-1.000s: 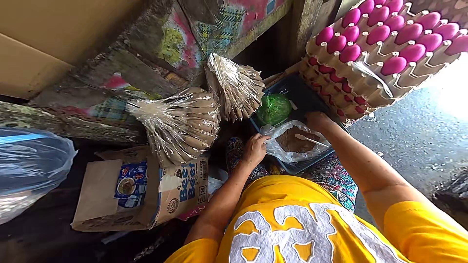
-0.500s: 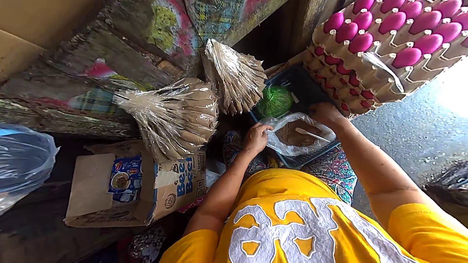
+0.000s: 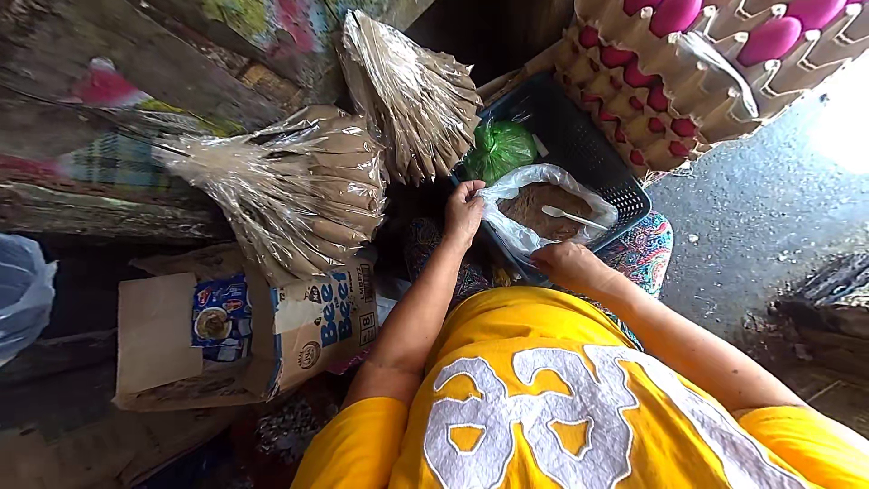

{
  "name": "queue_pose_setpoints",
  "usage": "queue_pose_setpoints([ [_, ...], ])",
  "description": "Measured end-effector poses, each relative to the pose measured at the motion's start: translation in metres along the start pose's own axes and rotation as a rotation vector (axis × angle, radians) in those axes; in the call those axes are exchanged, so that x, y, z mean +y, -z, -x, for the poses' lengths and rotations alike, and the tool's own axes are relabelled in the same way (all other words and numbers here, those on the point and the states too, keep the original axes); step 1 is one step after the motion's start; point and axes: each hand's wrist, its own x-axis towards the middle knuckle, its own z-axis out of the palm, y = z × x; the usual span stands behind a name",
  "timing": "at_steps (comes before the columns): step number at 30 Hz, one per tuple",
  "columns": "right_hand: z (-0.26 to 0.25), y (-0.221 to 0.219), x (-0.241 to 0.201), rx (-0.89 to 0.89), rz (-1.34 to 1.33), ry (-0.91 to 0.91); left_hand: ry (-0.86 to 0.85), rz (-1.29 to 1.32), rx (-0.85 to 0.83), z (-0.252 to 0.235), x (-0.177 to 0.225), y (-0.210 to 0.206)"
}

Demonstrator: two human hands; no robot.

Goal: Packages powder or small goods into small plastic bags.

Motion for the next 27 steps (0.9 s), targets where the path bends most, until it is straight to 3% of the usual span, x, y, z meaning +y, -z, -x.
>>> queue_pose_setpoints([
  [5,-0.016,-0.007,-0.022,-0.042,0.134,-0.216,0.038,0.008,-0.012,0.010,0.001,0.007],
  [9,-0.005,0.006,-0.024,-0.011,0.018,-0.104,-0.044,-0.101,-0.040,0.016,0.006,0.015],
  [11,0.017,0.034,-0.020,0.233,-0.108,0.036,-0.098,-0.139,-0.051,0.018,0.010,0.015],
  [13,0.040,0.072,-0.016,0.620,-0.128,0.085,-0.112,-0.143,-0.051,0.022,0.011,0.017],
  [15,0.060,0.116,-0.007,0.983,-0.031,0.004,-0.102,-0.169,-0.055,0.029,0.010,0.019],
  [17,0.070,0.155,0.010,1.134,0.070,-0.175,-0.093,-0.191,-0.047,0.037,0.008,0.020],
  [20,0.065,0.185,0.039,1.026,0.110,-0.358,-0.077,-0.177,-0.044,0.047,0.003,0.024],
  [27,0.044,0.186,0.043,1.027,0.111,-0.405,-0.075,-0.157,-0.018,0.066,-0.006,0.041],
])
